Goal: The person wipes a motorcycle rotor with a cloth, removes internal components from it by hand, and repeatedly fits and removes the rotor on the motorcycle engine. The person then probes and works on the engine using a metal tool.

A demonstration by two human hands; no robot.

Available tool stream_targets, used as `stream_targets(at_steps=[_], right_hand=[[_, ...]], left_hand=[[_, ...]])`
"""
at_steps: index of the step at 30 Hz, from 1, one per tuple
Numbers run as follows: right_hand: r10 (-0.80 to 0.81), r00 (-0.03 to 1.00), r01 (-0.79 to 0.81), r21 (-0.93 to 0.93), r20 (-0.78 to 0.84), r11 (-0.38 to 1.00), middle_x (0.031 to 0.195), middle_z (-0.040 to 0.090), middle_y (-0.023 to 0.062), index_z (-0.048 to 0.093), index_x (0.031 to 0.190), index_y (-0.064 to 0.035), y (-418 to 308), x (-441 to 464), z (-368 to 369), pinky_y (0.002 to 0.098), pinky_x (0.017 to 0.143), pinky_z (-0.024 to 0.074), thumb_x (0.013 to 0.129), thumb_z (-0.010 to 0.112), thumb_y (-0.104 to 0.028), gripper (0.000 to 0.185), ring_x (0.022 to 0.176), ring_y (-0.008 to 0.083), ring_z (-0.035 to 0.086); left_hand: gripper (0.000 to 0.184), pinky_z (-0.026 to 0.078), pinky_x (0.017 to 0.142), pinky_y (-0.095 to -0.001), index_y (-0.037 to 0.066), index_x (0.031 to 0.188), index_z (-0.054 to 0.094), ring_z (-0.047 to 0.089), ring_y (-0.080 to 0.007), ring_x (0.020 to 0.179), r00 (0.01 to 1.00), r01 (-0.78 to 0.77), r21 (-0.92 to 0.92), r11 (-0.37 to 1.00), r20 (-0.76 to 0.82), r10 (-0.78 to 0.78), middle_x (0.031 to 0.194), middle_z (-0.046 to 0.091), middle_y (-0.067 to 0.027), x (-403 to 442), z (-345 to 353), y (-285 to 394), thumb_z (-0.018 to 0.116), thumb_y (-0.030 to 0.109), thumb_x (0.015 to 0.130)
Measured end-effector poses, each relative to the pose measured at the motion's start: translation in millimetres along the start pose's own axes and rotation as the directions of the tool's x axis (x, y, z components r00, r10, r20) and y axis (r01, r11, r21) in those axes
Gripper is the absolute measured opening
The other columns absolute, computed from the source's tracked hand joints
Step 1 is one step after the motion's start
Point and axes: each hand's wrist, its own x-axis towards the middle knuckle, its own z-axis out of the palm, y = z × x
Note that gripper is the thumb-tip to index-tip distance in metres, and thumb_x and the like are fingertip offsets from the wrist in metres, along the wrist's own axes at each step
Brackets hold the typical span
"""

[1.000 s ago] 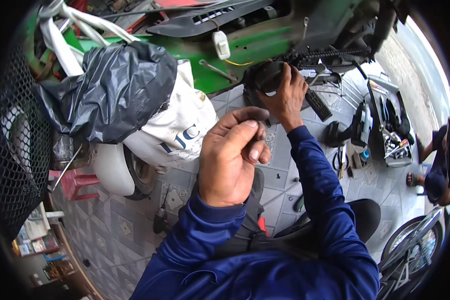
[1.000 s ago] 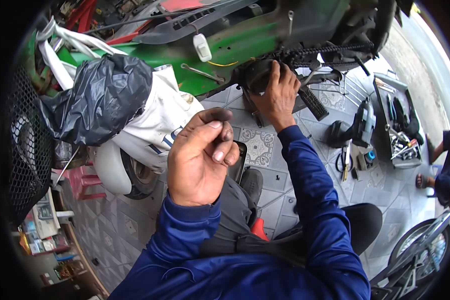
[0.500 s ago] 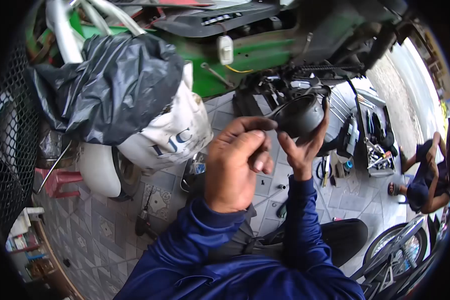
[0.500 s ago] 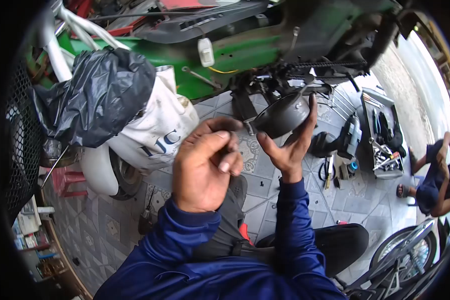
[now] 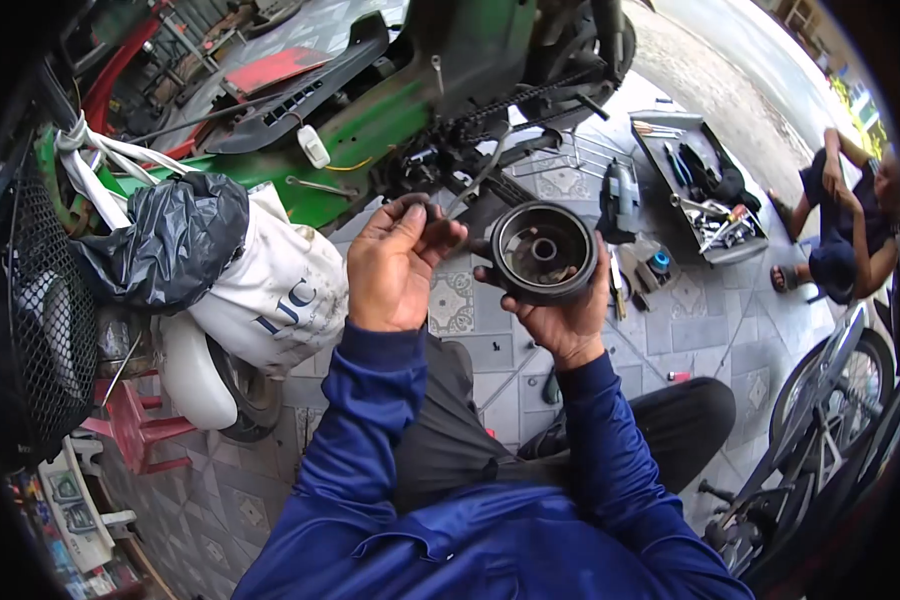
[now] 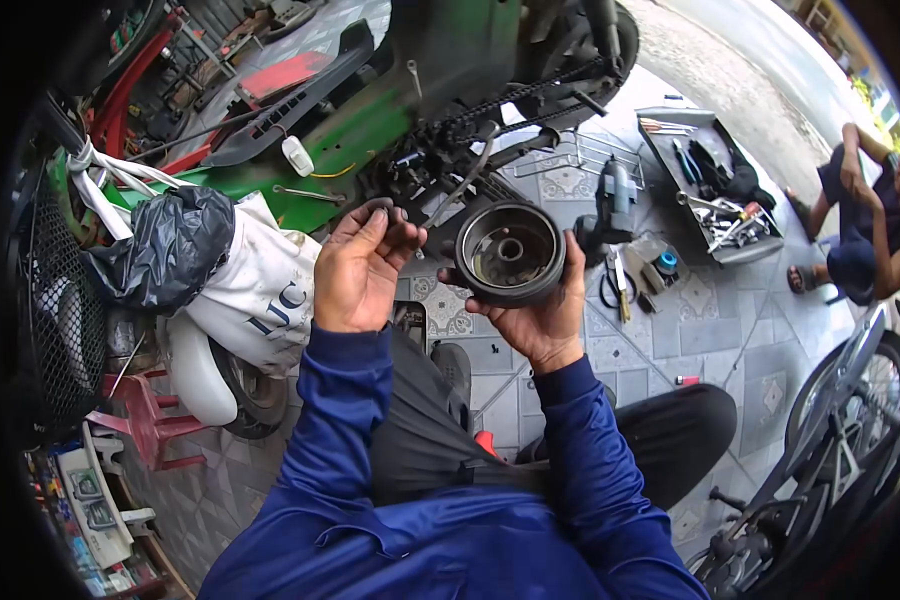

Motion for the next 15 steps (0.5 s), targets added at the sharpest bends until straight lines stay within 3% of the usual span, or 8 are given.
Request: stream_targets(at_steps=[4,5,7,9,11,13,15], right_hand=[[-0.015,0.963,0.012,-0.012,-0.269,1.000,0.147,0.050,0.0216,0.045,0.148,-0.0115,18.1,-59.5,-37.2,0.0626,0.100,0.0470,0.095,0.041,-0.070,0.079,0.135,0.0549,0.043],[-0.011,0.933,0.002,-0.026,-0.361,1.000,0.142,0.056,0.0161,0.052,0.141,-0.0132,23.8,-68.7,-60.9,0.0627,0.102,0.0434,0.093,0.049,-0.067,0.072,0.130,0.0475,0.051],[-0.051,0.753,-0.053,-0.137,-0.656,0.989,0.131,0.062,0.0111,0.058,0.132,-0.0145,40.9,-69.8,-112.7,0.0606,0.097,0.0476,0.092,0.055,-0.065,0.065,0.121,0.0392,0.058],[-0.041,0.648,-0.230,-0.246,-0.761,0.942,0.112,0.068,0.0101,0.061,0.123,-0.0146,58.4,-76.3,-142.3,0.0591,0.088,0.0534,0.089,0.065,-0.059,0.056,0.099,0.0297,0.067],[0.006,0.610,-0.431,-0.326,-0.792,0.841,0.111,0.068,0.0108,0.061,0.122,-0.0138,77.5,-86.3,-204.1,0.0601,0.081,0.0551,0.088,0.065,-0.058,0.056,0.095,0.0290,0.068],[0.125,0.540,-0.585,-0.264,-0.832,0.767,0.111,0.067,0.0127,0.061,0.121,-0.0119,92.6,-98.2,-254.2,0.0625,0.076,0.0545,0.086,0.068,-0.055,0.056,0.095,0.0331,0.068],[0.252,0.372,-0.800,-0.171,-0.893,0.575,0.116,0.066,0.0157,0.060,0.124,-0.0105,93.3,-99.3,-246.8,0.0675,0.078,0.0521,0.085,0.069,-0.054,0.059,0.099,0.0404,0.067]], left_hand=[[0.019,0.057,0.094,-0.0453,-0.001,0.115,0.062,0.069,-0.0291,0.091,0.994,0.049,-0.076,0.996,0.098,-0.041,0.099,0.067,-0.0130,0.7,-8.1,-4.7,0.050,0.002,0.102],[0.019,0.056,0.096,-0.0458,-0.001,0.115,0.062,0.069,-0.0293,0.095,0.990,0.064,-0.075,0.995,0.133,-0.054,0.101,0.068,-0.0133,0.4,-11.2,-5.1,0.048,0.002,0.102],[0.018,0.057,0.096,-0.0460,0.000,0.114,0.062,0.069,-0.0294,0.094,0.991,0.058,-0.031,0.998,0.120,-0.054,0.101,0.068,-0.0134,-3.8,-11.4,-9.5,0.048,0.001,0.102],[0.018,0.057,0.095,-0.0461,0.000,0.114,0.062,0.069,-0.0296,0.094,0.995,0.032,0.001,1.000,0.098,-0.032,0.101,0.068,-0.0136,-4.3,-14.0,-10.3,0.048,0.001,0.102],[0.018,0.058,0.097,-0.0461,-0.001,0.114,0.063,0.070,-0.0291,0.097,0.991,0.044,0.037,0.998,0.124,-0.048,0.103,0.069,-0.0152,-5.0,-17.2,-11.3,0.051,0.000,0.101],[0.015,0.059,0.094,-0.0460,0.000,0.111,0.063,0.070,-0.0301,0.095,0.993,0.040,0.065,0.997,0.105,-0.047,0.101,0.069,-0.0148,-3.2,-15.9,-12.7,0.051,0.001,0.101],[0.012,0.060,0.091,-0.0462,0.000,0.107,0.062,0.070,-0.0298,0.093,0.996,0.030,0.101,0.994,0.078,-0.038,0.100,0.069,-0.0142,-1.7,-10.3,-11.1,0.051,0.003,0.102]])
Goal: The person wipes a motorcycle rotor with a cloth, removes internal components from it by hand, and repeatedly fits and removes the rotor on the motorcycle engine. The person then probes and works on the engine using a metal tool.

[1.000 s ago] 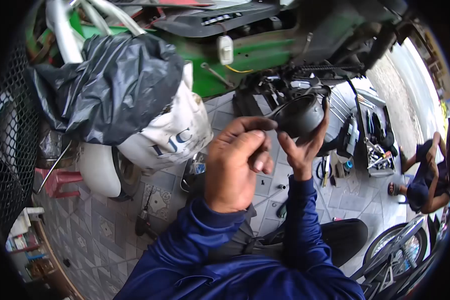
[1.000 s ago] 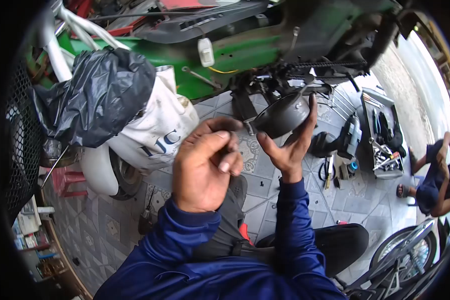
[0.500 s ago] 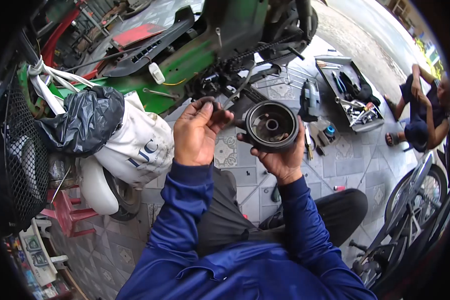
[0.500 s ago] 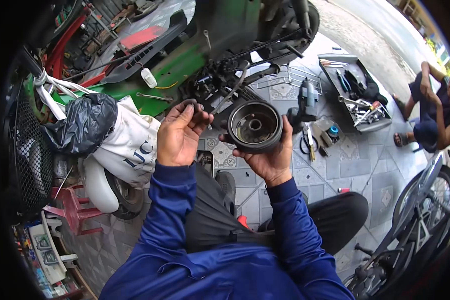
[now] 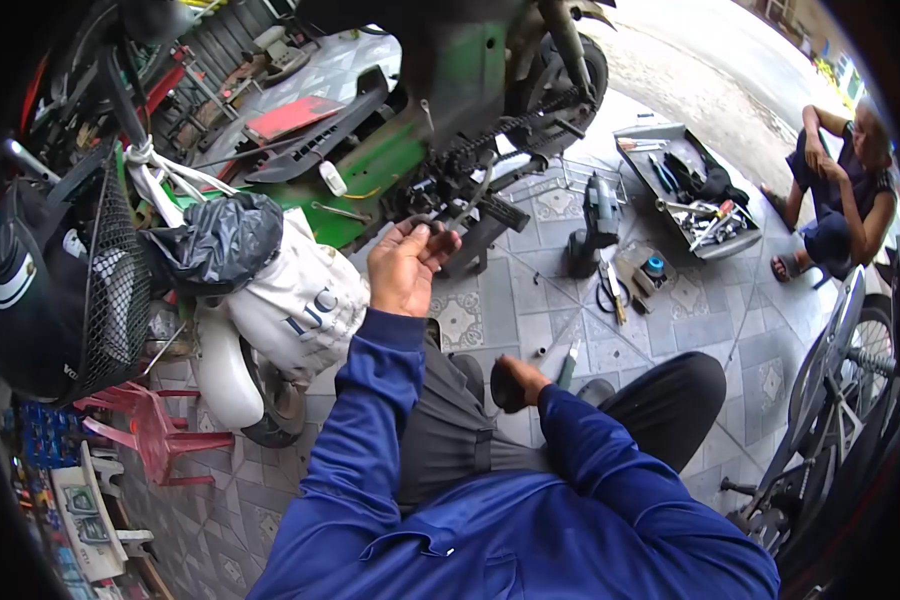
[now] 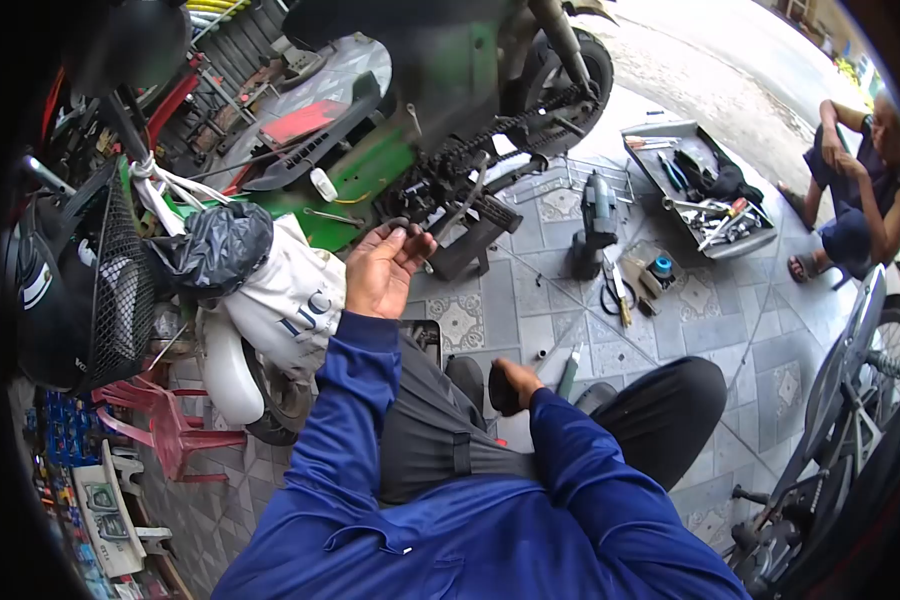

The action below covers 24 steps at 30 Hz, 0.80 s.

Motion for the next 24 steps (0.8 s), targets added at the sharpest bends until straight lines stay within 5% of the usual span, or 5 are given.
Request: stream_targets(at_steps=[12,15,17,20,24], right_hand=[[0.215,0.974,-0.225,-0.214,-0.070,0.951,0.123,0.065,0.0223,0.060,0.132,-0.0102,3.5,31.9,-0.7,0.0783,0.079,0.0470,0.085,0.064,-0.053,0.064,0.106,0.0486,0.065],[0.138,0.964,-0.222,-0.407,-0.226,0.886,0.130,0.062,0.0220,0.058,0.131,-0.0076,-6.9,21.0,0.5,0.0709,0.088,0.0495,0.090,0.054,-0.058,0.065,0.109,0.0467,0.065],[-0.175,0.985,0.099,-0.826,0.001,0.555,0.118,0.068,0.0265,0.064,0.121,0.0003,-8.3,26.7,-14.3,0.0548,0.093,0.0543,0.090,0.055,-0.057,0.066,0.113,0.0421,0.066],[-0.373,0.915,-0.007,-0.930,-0.154,0.368,0.107,0.071,0.0283,0.070,0.107,0.0050,-9.9,27.9,-11.7,0.0434,0.092,0.0559,0.090,0.057,-0.055,0.064,0.109,0.0392,0.068],[-0.499,0.849,-0.077,-0.976,-0.172,0.204,0.104,0.072,0.0275,0.074,0.098,0.0030,-15.7,18.0,-4.5,0.0475,0.092,0.0553,0.089,0.061,-0.055,0.060,0.105,0.0413,0.069]], left_hand=[[0.009,0.057,0.076,-0.0375,0.007,0.099,0.067,0.064,-0.0175,0.079,0.965,0.198,0.151,0.968,-0.206,-0.165,0.089,0.068,-0.0034,63.2,-15.5,17.1,0.067,0.017,0.098],[0.009,0.056,0.075,-0.0370,0.006,0.099,0.067,0.064,-0.0166,0.078,0.959,0.214,0.217,0.952,-0.232,-0.162,0.088,0.067,-0.0032,78.7,-28.1,14.6,0.065,0.015,0.099],[0.009,0.056,0.075,-0.0372,0.005,0.100,0.067,0.064,-0.0171,0.078,0.957,0.215,0.243,0.946,-0.247,-0.154,0.088,0.067,-0.0045,85.2,-34.9,12.8,0.062,0.013,0.099],[0.010,0.056,0.075,-0.0375,0.004,0.100,0.066,0.064,-0.0178,0.077,0.952,0.224,0.266,0.938,-0.265,-0.153,0.088,0.067,-0.0055,88.7,-37.7,13.0,0.062,0.012,0.099],[0.010,0.057,0.060,-0.0314,0.002,0.090,0.064,0.063,-0.0165,0.066,0.953,0.206,0.256,0.945,-0.272,-0.134,0.078,0.063,-0.0047,88.9,-34.0,11.1,0.058,0.006,0.098]])
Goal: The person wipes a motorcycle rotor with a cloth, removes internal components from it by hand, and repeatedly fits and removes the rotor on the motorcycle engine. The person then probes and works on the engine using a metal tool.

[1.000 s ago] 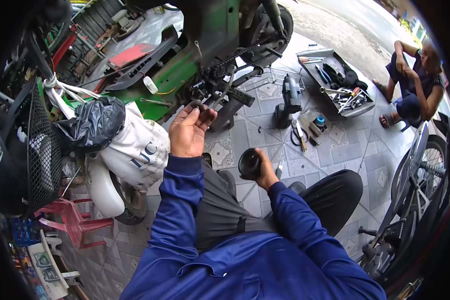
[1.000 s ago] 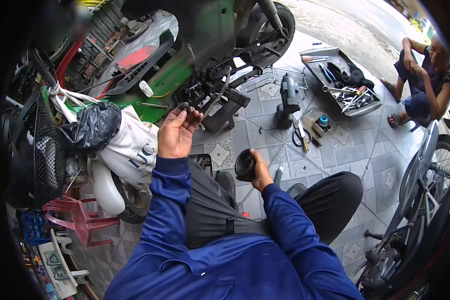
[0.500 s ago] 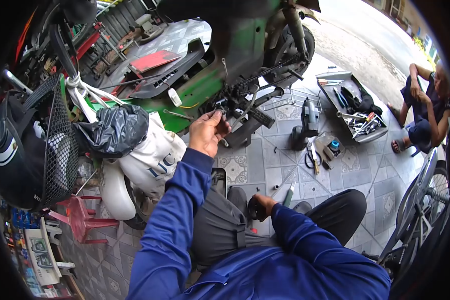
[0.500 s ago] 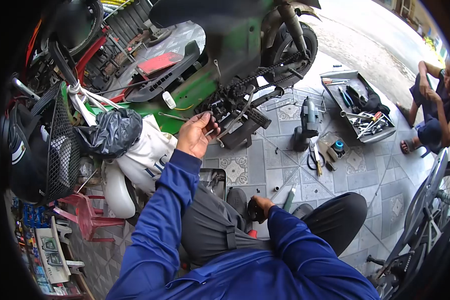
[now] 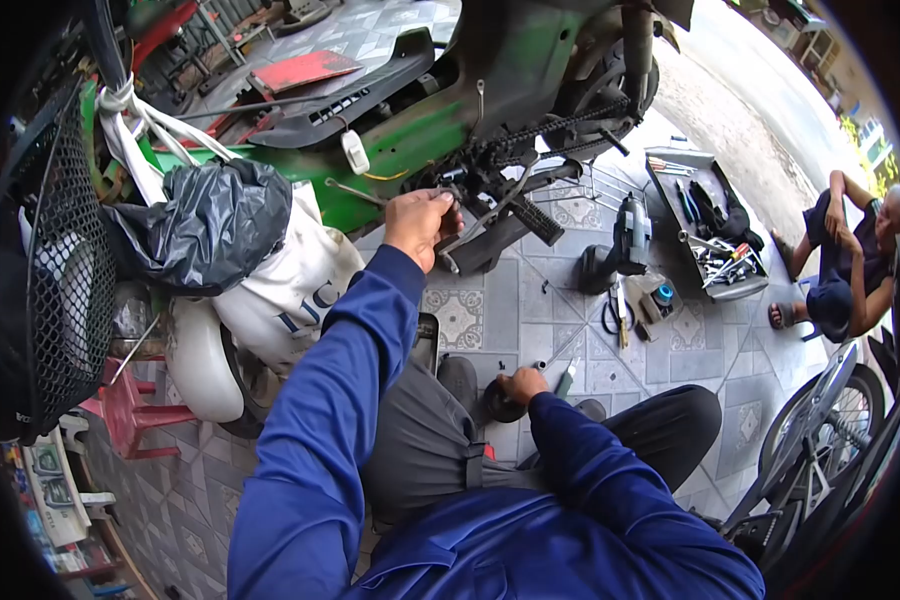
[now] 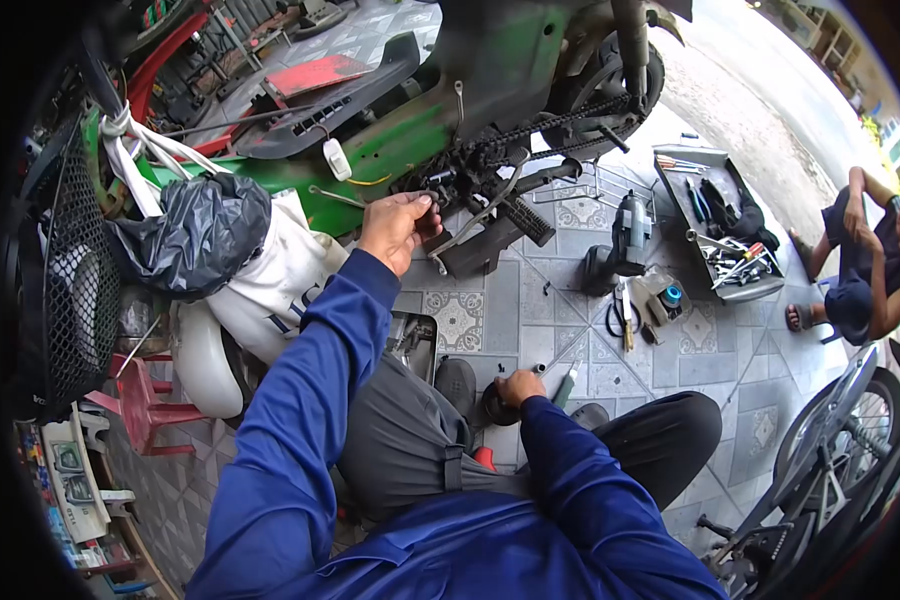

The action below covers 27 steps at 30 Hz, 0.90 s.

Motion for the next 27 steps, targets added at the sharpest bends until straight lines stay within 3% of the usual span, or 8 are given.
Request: stream_targets(at_steps=[3,5,7,9,13,19,25,27], right_hand=[[-0.091,0.993,0.078,-0.165,-0.070,0.983,0.102,0.073,0.0243,0.075,0.097,0.0005,-23.0,-12.4,-30.6,0.0486,0.082,0.0572,0.086,0.067,-0.053,0.055,0.096,0.0402,0.071],[-0.277,0.915,0.238,-0.161,-0.292,0.958,0.100,0.073,0.0225,0.073,0.096,0.0024,-48.0,-5.1,-51.4,0.0481,0.074,0.0573,0.085,0.073,-0.044,0.048,0.086,0.0403,0.071],[-0.391,0.817,0.504,0.195,-0.424,0.841,0.085,0.075,0.0177,0.073,0.092,0.0019,-95.5,0.0,-104.8,0.0454,0.067,0.0561,0.087,0.074,-0.036,0.038,0.078,0.0328,0.074],[-0.267,0.783,0.613,0.626,-0.562,0.481,0.077,0.073,0.0119,0.072,0.091,0.0031,-145.5,-10.5,-155.2,0.0377,0.059,0.0515,0.093,0.072,-0.027,0.030,0.068,0.0223,0.070],[-0.208,0.891,0.433,0.893,-0.403,0.124,0.083,0.074,0.0079,0.071,0.098,0.0036,-194.4,-23.4,-228.2,0.0281,0.055,0.0475,0.097,0.068,-0.020,0.024,0.065,0.0134,0.066],[-0.212,0.863,0.502,0.824,-0.458,0.264,0.080,0.071,0.0075,0.070,0.103,0.0059,-202.2,-7.9,-240.2,0.0258,0.053,0.0452,0.093,0.073,-0.014,0.022,0.063,0.0138,0.065],[-0.216,0.916,0.364,0.927,-0.339,0.089,0.080,0.070,0.0051,0.071,0.099,0.0031,-204.1,6.7,-245.2,0.0253,0.055,0.0444,0.093,0.073,-0.015,0.019,0.064,0.0112,0.062],[-0.106,0.845,0.534,0.811,-0.525,0.238,0.079,0.070,0.0060,0.072,0.094,0.0045,-212.3,19.2,-244.1,0.0269,0.055,0.0445,0.092,0.073,-0.015,0.020,0.064,0.0118,0.061]], left_hand=[[0.006,0.059,0.065,-0.0327,0.003,0.095,0.067,0.065,-0.0161,0.067,1.000,-0.002,0.119,0.993,0.005,0.001,0.081,0.067,-0.0043,10.9,-6.4,-10.6,0.063,0.005,0.097],[0.008,0.057,0.059,-0.0307,0.002,0.092,0.068,0.063,-0.0146,0.063,0.999,-0.025,0.164,0.986,-0.041,0.032,0.078,0.066,-0.0038,14.5,-7.3,-13.8,0.062,0.004,0.096],[0.008,0.053,0.054,-0.0292,0.002,0.090,0.069,0.061,-0.0132,0.060,0.998,-0.048,0.360,0.932,-0.027,0.062,0.075,0.064,-0.0028,19.4,-12.7,-18.3,0.062,0.003,0.095],[0.008,0.050,0.052,-0.0279,0.001,0.088,0.069,0.059,-0.0125,0.059,0.999,-0.017,0.344,0.939,-0.039,0.032,0.073,0.063,-0.0025,21.4,-15.9,-23.3,0.063,0.003,0.093],[0.013,0.053,0.063,-0.0363,-0.003,0.086,0.075,0.068,-0.0199,0.068,0.979,-0.194,0.576,0.794,0.057,0.197,0.076,0.072,-0.0138,47.2,-29.0,-51.8,0.070,0.009,0.087],[0.014,0.054,0.073,-0.0365,0.000,0.089,0.077,0.072,-0.0260,0.079,0.960,-0.213,0.591,0.778,-0.024,0.280,0.085,0.075,-0.0171,61.7,-27.2,-63.2,0.072,0.012,0.084],[0.019,0.055,0.079,-0.0394,0.001,0.091,0.077,0.072,-0.0335,0.086,0.970,-0.181,0.504,0.845,-0.049,0.238,0.091,0.074,-0.0195,57.2,-20.1,-54.9,0.068,0.016,0.083],[0.021,0.055,0.082,-0.0408,0.002,0.094,0.077,0.072,-0.0362,0.091,0.967,-0.165,0.542,0.824,-0.076,0.244,0.095,0.074,-0.0204,51.0,-21.4,-51.9,0.065,0.016,0.083]])
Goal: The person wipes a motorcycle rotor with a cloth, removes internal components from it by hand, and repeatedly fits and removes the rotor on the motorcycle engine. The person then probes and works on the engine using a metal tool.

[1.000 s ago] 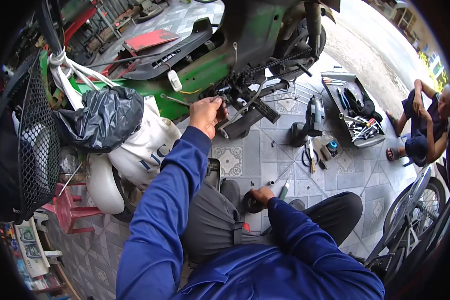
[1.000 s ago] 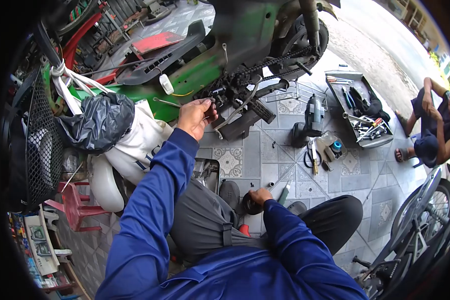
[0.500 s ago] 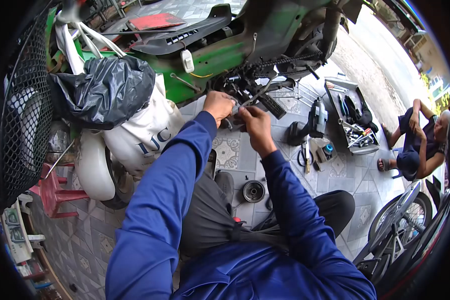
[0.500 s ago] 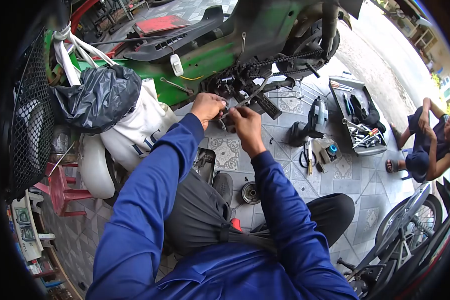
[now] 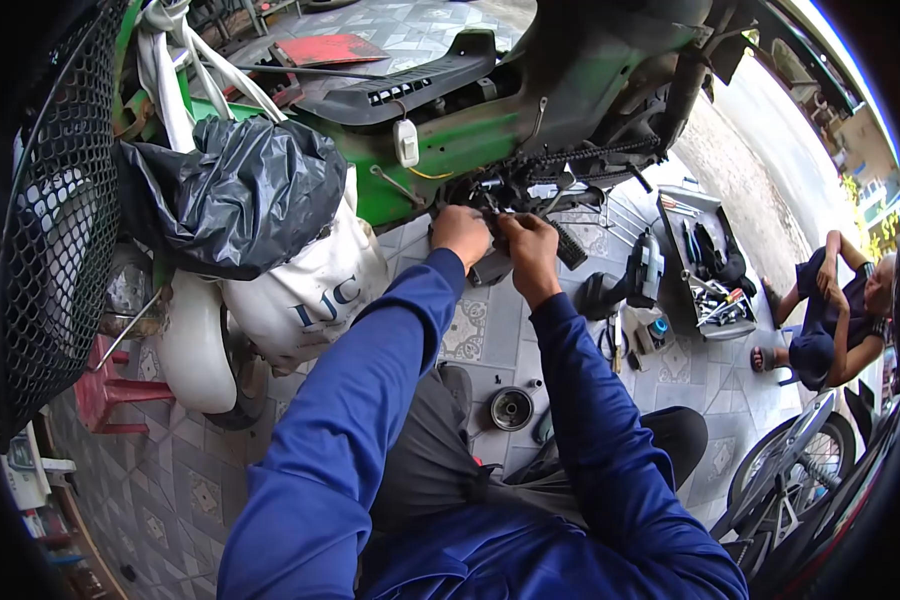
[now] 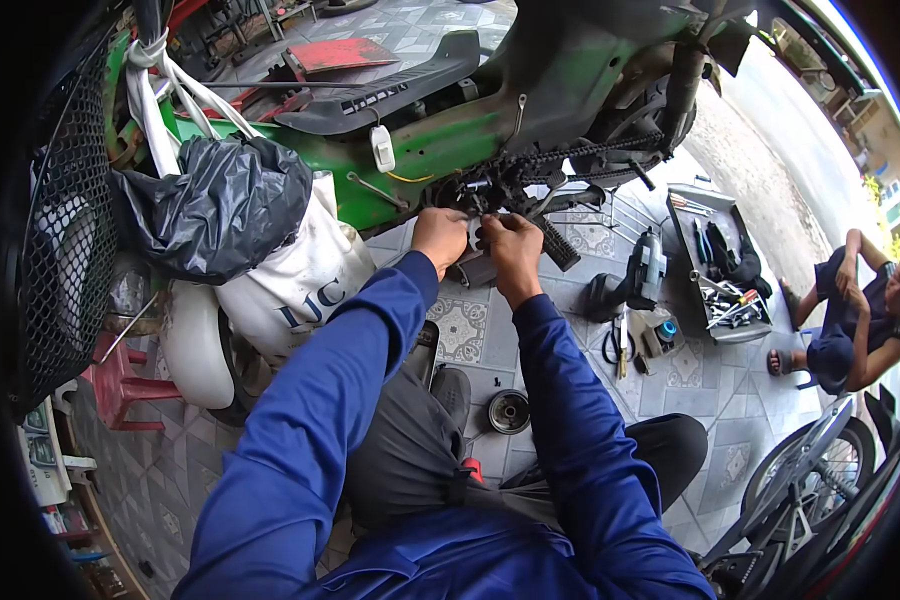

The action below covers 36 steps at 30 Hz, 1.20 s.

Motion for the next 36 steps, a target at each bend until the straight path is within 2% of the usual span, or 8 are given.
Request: stream_targets(at_steps=[2,3,6,7,15,22,28,36], right_hand=[[-0.072,0.996,0.069,-0.059,-0.060,0.996,0.076,0.070,0.0069,0.072,0.092,0.0054,0.9,7.0,12.8,0.0278,0.056,0.0456,0.091,0.073,-0.015,0.021,0.064,0.0124,0.061],[-0.145,0.982,0.131,-0.118,-0.117,0.984,0.074,0.070,0.0077,0.072,0.089,0.0063,3.4,11.3,17.6,0.0287,0.057,0.0466,0.090,0.074,-0.015,0.021,0.064,0.0129,0.061],[-0.306,0.936,0.222,-0.387,-0.172,0.895,0.076,0.074,0.0155,0.073,0.088,0.0067,15.7,28.4,28.0,0.0339,0.066,0.0538,0.087,0.072,-0.017,0.024,0.067,0.0218,0.070],[-0.300,0.939,0.218,-0.386,-0.166,0.896,0.076,0.074,0.0155,0.073,0.088,0.0067,22.3,33.1,30.0,0.0339,0.066,0.0538,0.087,0.072,-0.017,0.024,0.067,0.0218,0.070],[-0.203,0.927,-0.015,-0.572,-0.316,0.820,0.087,0.074,0.0227,0.076,0.090,0.0010,3.0,25.0,48.4,0.0442,0.082,0.0556,0.077,0.075,-0.030,0.033,0.087,0.0380,0.073],[-0.189,0.902,-0.062,-0.549,-0.388,0.834,0.089,0.074,0.0245,0.076,0.089,0.0017,-0.5,24.4,56.6,0.0454,0.083,0.0556,0.076,0.075,-0.030,0.034,0.088,0.0395,0.072],[-0.120,0.911,-0.093,-0.479,-0.395,0.873,0.091,0.074,0.0250,0.076,0.089,0.0019,-6.5,26.0,54.8,0.0451,0.083,0.0558,0.076,0.076,-0.030,0.034,0.089,0.0393,0.072],[-0.145,0.907,-0.097,-0.533,-0.395,0.841,0.092,0.074,0.0256,0.076,0.091,0.0016,-11.8,22.0,55.9,0.0454,0.086,0.0555,0.076,0.076,-0.032,0.037,0.092,0.0404,0.072]], left_hand=[[0.028,0.054,0.090,-0.0439,0.002,0.102,0.075,0.069,-0.0399,0.101,0.989,-0.136,0.437,0.889,0.007,0.147,0.104,0.073,-0.0215,-5.4,-5.7,2.2,0.059,0.014,0.083],[0.042,0.051,0.100,-0.0445,0.000,0.121,0.068,0.064,-0.0408,0.114,0.987,-0.126,0.459,0.879,0.151,0.063,0.118,0.068,-0.0250,-12.3,-13.9,17.2,0.055,0.013,0.083],[0.053,0.048,0.104,-0.0431,-0.004,0.134,0.058,0.060,-0.0414,0.121,0.968,-0.241,0.439,0.866,0.178,0.179,0.125,0.064,-0.0290,-8.7,-12.8,11.0,0.053,0.011,0.083],[0.060,0.045,0.108,-0.0424,-0.006,0.142,0.049,0.055,-0.0413,0.127,0.958,-0.229,0.437,0.870,0.262,0.121,0.132,0.058,-0.0319,-4.6,-16.3,8.8,0.051,0.010,0.084],[0.066,0.038,0.114,-0.0399,-0.004,0.150,0.038,0.047,-0.0406,0.136,0.948,-0.162,0.438,0.884,0.318,0.016,0.144,0.050,-0.0315,-4.4,-19.1,15.2,0.050,0.009,0.086],[0.073,0.036,0.115,-0.0375,-0.002,0.154,0.032,0.044,-0.0400,0.139,0.922,-0.090,0.344,0.935,0.384,-0.053,0.147,0.047,-0.0315,3.8,-26.5,12.3,0.049,0.006,0.083],[0.078,0.037,0.115,-0.0382,0.000,0.155,0.031,0.045,-0.0400,0.139,0.920,-0.196,0.341,0.919,0.390,0.051,0.145,0.048,-0.0319,9.9,-22.4,-0.4,0.051,0.005,0.080],[0.078,0.037,0.114,-0.0399,0.003,0.155,0.033,0.045,-0.0419,0.138,0.924,-0.179,0.405,0.897,0.382,0.012,0.145,0.049,-0.0315,2.3,-28.2,14.9,0.053,0.002,0.080]])
